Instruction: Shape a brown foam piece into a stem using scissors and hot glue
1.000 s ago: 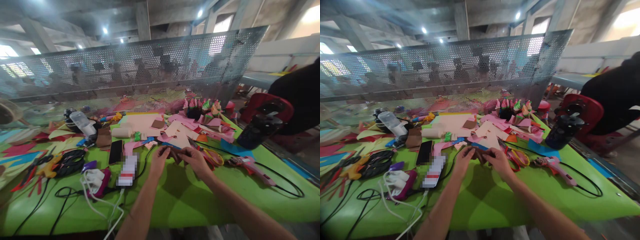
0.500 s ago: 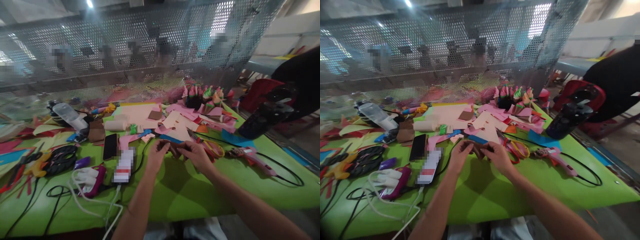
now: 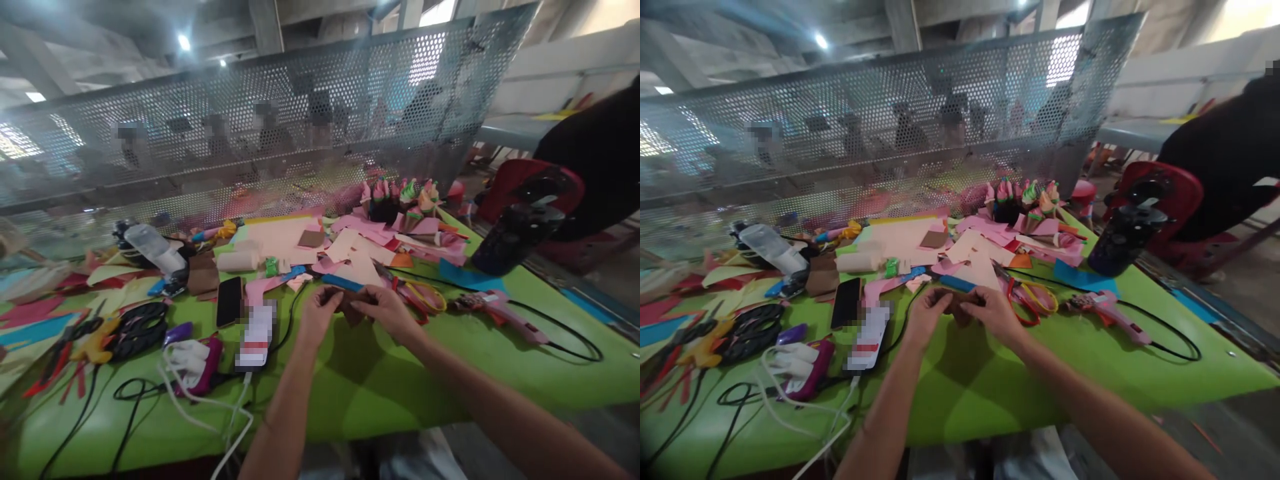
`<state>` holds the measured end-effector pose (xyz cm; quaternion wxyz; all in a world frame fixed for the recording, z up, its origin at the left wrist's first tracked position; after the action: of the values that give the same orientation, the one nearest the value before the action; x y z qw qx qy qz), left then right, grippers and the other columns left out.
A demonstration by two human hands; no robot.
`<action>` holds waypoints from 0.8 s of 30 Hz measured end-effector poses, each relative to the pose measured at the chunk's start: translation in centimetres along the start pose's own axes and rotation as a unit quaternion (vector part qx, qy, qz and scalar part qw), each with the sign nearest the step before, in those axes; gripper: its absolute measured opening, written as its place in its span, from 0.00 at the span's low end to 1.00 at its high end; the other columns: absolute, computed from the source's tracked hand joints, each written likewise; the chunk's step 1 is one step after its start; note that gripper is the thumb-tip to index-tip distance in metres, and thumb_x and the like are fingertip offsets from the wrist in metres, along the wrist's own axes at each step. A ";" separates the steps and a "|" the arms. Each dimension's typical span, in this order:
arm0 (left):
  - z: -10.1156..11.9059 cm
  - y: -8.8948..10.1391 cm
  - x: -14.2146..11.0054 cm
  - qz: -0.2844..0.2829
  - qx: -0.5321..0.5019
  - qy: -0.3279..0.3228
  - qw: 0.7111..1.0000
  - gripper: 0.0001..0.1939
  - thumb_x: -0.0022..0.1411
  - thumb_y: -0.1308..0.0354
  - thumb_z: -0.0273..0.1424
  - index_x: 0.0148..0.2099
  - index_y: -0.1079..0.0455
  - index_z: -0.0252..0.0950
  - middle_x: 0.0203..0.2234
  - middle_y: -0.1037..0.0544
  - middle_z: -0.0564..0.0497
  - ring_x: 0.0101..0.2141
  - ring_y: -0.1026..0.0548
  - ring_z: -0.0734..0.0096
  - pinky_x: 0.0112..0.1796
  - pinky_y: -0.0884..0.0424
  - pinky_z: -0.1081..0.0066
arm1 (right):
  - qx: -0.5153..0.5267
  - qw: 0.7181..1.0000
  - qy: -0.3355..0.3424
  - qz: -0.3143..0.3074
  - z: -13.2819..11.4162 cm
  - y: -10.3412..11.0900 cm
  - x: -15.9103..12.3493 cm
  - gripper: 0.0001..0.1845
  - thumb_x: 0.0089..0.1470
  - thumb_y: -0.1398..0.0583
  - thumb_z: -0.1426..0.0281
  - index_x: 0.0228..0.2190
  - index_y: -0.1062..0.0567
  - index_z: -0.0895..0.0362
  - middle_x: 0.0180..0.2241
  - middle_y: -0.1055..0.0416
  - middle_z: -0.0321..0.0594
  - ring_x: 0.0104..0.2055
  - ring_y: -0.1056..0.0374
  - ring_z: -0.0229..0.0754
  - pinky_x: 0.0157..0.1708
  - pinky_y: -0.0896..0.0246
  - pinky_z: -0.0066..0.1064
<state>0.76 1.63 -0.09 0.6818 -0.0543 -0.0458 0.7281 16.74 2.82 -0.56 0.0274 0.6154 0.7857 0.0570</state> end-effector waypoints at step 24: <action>0.6 0.7 0.0 0.011 0.110 -0.063 0.992 0.14 0.53 0.39 0.42 0.26 0.34 0.36 0.17 0.32 0.57 0.22 0.34 0.76 0.27 0.37 0.74 | 0.054 0.998 0.020 0.027 -0.3 0.9 0.2 0.21 0.43 0.33 0.52 0.30 0.26 0.56 0.24 0.31 0.34 0.23 0.38 0.37 0.21 0.44 0.28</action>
<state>-0.02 1.54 0.37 0.6716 0.0668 -0.0079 0.7378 17.50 3.21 -0.16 -0.0231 0.6360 0.7708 0.0278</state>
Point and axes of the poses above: each hand's wrist, its own x-axis towards the middle knuckle, its own y-axis out of the back of the hand, z = x × y, the point moved 2 cm from there along x, towards the middle knuckle
